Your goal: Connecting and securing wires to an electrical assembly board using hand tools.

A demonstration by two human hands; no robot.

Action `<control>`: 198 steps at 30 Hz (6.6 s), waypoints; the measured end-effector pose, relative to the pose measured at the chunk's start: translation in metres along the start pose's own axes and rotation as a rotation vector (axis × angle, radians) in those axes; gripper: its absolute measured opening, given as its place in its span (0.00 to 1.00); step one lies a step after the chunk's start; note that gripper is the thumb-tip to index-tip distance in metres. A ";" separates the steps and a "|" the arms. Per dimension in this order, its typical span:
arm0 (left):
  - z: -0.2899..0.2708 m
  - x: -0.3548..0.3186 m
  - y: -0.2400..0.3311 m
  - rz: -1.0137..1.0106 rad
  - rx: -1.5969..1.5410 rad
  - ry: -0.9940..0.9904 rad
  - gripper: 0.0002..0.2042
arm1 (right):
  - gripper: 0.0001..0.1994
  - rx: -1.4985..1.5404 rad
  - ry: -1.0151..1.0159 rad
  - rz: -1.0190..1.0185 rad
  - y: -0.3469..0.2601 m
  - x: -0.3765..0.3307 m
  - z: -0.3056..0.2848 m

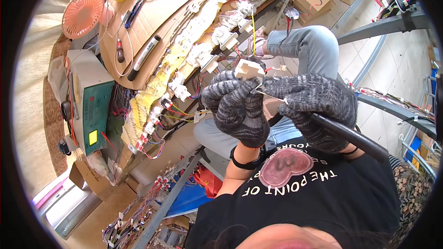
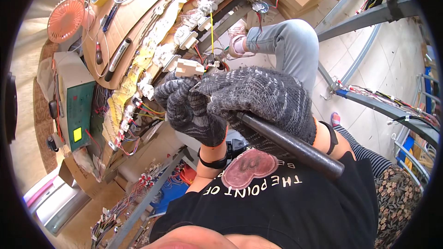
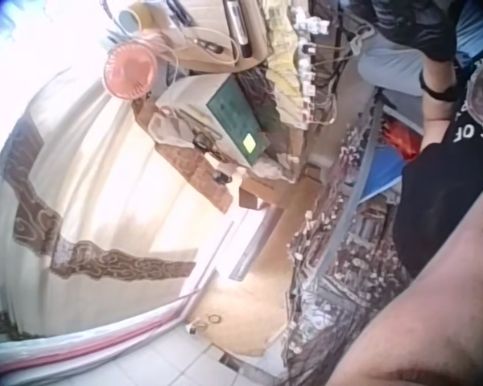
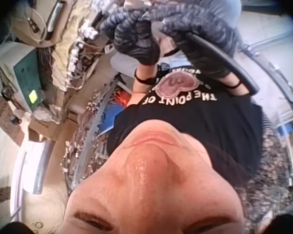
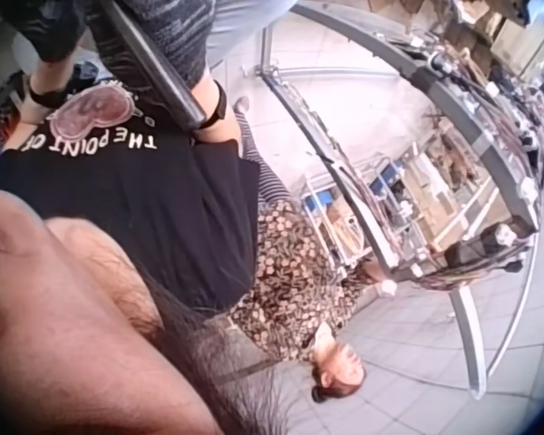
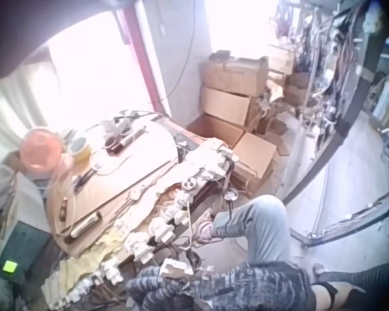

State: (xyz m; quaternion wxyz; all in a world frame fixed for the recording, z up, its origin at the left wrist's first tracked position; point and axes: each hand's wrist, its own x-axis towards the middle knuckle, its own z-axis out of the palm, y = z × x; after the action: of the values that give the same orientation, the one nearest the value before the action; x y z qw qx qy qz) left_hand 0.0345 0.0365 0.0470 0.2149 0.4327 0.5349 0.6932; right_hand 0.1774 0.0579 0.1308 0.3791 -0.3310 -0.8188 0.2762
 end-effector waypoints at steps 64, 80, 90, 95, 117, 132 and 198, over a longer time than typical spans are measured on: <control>0.036 0.007 0.005 -0.307 -0.490 0.223 0.10 | 0.12 -0.430 0.088 -0.350 0.032 0.003 -0.002; -0.001 0.032 0.030 0.266 0.006 -0.004 0.09 | 0.06 0.564 0.270 0.185 0.055 0.034 0.046; -0.028 0.089 0.046 0.277 0.285 -0.703 0.11 | 0.14 0.463 -0.098 -0.060 0.084 0.028 0.011; -0.023 0.082 0.036 0.492 0.360 -0.577 0.10 | 0.17 0.417 -0.146 0.069 0.068 0.050 -0.006; 0.008 0.009 0.007 0.238 -0.031 -0.047 0.06 | 0.08 0.177 0.106 0.107 -0.003 -0.002 -0.001; 0.009 0.002 -0.003 0.124 -0.107 -0.047 0.06 | 0.09 0.044 0.094 -0.001 0.000 -0.005 -0.005; 0.029 0.020 0.029 -0.021 0.142 -0.100 0.04 | 0.06 -0.338 0.267 -0.212 0.030 -0.004 0.004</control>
State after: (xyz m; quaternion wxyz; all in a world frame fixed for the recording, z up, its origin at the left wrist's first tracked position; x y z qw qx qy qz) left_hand 0.0523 0.0580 0.0831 0.2173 0.4752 0.5757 0.6289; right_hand 0.1860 0.0732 0.1054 0.4502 -0.3355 -0.8261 0.0478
